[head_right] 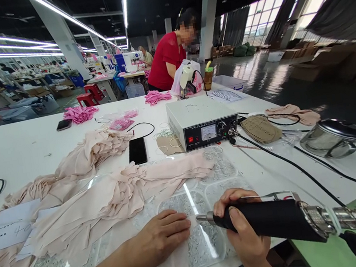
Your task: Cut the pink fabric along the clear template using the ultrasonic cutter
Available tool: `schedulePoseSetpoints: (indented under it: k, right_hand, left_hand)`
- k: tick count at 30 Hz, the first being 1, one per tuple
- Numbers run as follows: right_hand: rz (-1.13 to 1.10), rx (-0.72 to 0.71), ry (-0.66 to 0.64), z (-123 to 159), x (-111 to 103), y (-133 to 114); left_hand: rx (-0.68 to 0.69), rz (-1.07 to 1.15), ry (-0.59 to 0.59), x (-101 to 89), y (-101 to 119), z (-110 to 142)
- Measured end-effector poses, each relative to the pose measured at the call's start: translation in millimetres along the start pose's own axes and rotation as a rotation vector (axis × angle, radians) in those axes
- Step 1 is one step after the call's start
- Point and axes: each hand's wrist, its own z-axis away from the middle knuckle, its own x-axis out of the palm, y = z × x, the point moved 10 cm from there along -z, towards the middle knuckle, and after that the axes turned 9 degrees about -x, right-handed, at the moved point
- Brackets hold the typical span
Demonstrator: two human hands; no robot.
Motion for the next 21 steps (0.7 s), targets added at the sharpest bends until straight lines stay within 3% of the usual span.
schedulePoseSetpoints:
  k: [5,21]
  right_hand:
    - [-0.013,0.003,-0.032,1.0,11.1,5.0]
    - [0.067,-0.015,-0.1,-0.3,16.7,5.2]
  left_hand:
    - [-0.016,-0.026,-0.039,7.5,-1.7,2.0]
    - [-0.002,-0.037,-0.025,9.0,-1.9,4.4]
